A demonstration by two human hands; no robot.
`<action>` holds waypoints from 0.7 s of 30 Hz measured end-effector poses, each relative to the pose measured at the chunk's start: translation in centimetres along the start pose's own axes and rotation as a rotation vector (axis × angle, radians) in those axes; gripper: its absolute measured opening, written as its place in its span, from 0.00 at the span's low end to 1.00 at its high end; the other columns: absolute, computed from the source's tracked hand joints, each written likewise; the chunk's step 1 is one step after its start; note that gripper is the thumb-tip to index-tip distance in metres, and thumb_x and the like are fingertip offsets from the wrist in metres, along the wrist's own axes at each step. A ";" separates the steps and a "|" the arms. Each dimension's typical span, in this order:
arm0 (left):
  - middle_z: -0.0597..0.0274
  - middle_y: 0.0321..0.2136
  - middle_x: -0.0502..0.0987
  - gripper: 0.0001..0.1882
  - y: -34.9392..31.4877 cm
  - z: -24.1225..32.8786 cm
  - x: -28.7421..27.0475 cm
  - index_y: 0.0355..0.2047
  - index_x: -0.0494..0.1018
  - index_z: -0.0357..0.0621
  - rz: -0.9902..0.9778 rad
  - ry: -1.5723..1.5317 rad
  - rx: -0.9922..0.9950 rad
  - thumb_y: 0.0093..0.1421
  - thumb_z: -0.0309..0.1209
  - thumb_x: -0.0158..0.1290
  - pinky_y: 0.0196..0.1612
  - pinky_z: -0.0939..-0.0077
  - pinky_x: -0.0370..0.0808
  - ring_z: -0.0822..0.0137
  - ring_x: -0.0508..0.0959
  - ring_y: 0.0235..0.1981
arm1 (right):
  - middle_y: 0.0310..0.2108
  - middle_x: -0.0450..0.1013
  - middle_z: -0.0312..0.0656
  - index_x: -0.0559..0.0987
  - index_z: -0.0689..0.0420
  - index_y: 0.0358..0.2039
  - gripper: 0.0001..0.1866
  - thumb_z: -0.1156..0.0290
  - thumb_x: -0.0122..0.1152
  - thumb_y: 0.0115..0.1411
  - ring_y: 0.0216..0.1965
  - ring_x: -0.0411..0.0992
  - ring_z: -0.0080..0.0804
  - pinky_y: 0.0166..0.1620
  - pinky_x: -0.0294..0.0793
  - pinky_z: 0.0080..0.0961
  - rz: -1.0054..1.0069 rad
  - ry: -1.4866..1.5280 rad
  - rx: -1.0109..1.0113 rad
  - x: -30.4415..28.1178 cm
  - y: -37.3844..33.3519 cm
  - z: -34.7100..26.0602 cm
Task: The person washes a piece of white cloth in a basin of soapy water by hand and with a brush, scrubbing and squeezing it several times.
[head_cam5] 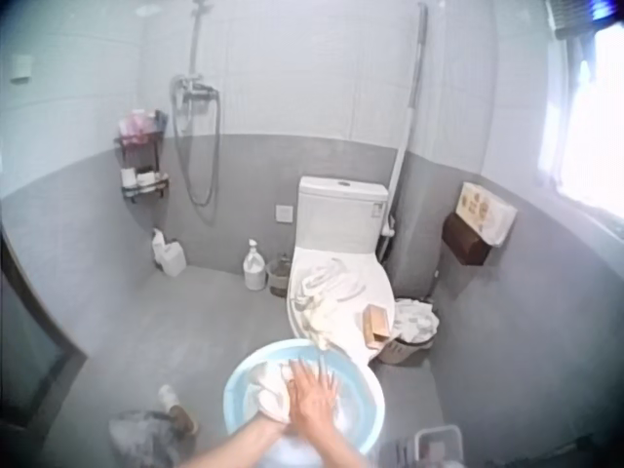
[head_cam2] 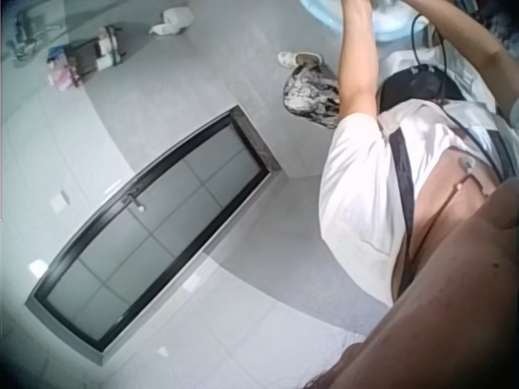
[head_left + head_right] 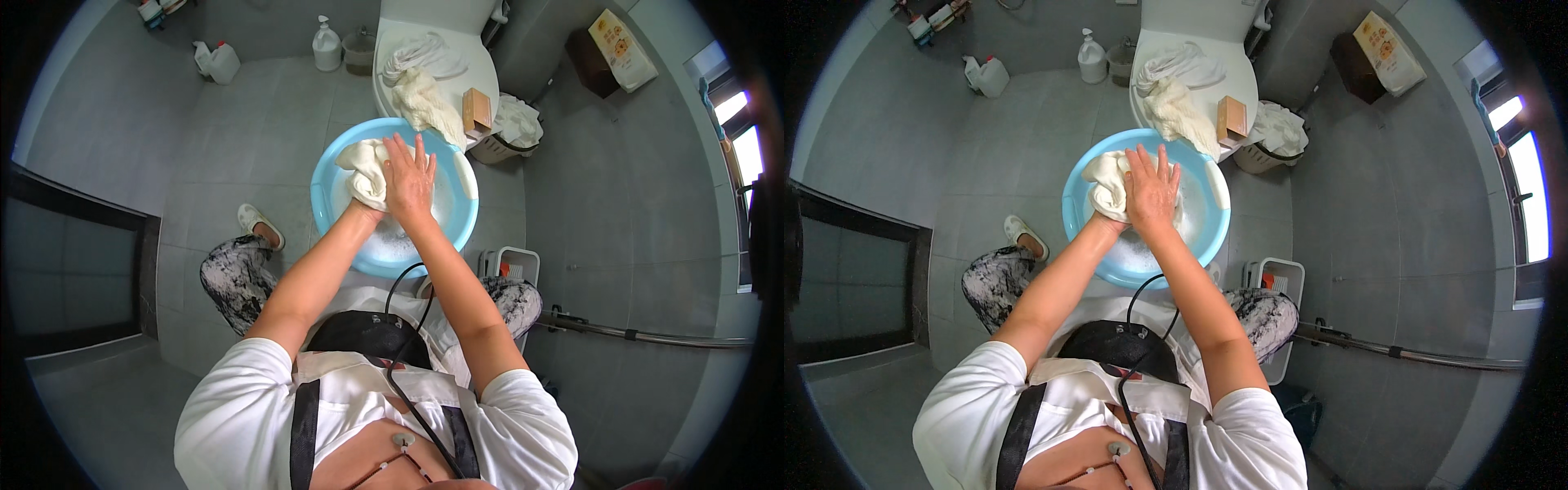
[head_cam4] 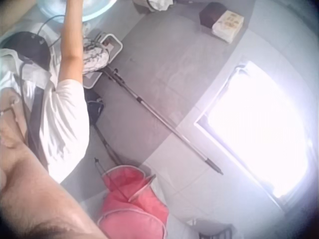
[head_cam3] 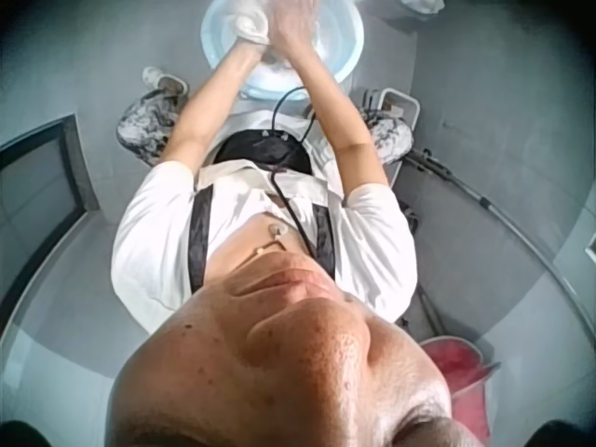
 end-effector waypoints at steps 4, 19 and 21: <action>0.63 0.42 0.69 0.20 0.1 1.7 1.2 0.44 0.63 0.48 0.156 0.101 0.092 0.60 0.47 0.36 0.49 0.69 0.66 0.64 0.69 0.45 | 0.55 0.57 0.43 0.63 0.53 0.52 0.22 0.76 0.43 0.54 0.60 0.47 0.40 0.59 0.41 0.41 -0.005 0.327 0.009 -0.4 -0.4 3.1; 0.61 0.35 0.72 0.15 -0.8 4.0 5.9 0.40 0.65 0.41 0.006 0.350 0.229 0.59 0.37 0.38 0.41 0.74 0.72 0.66 0.72 0.37 | 0.44 0.65 0.48 0.66 0.62 0.47 0.29 0.68 0.60 0.43 0.51 0.59 0.42 0.53 0.57 0.32 -0.193 0.537 0.155 6.2 -3.7 12.5; 0.62 0.36 0.72 0.15 -1.1 5.5 4.8 0.41 0.65 0.43 0.026 0.248 0.220 0.59 0.38 0.39 0.41 0.73 0.72 0.68 0.72 0.38 | 0.40 0.67 0.45 0.70 0.62 0.41 0.19 0.70 0.54 0.47 0.45 0.63 0.35 0.48 0.60 0.27 -0.194 0.763 0.437 6.0 -4.2 13.6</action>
Point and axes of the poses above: each hand's wrist, its own y-axis towards the middle knuckle, its own x-axis out of the palm, z = x × y, the point moved 9 cm from there along y, towards the middle knuckle
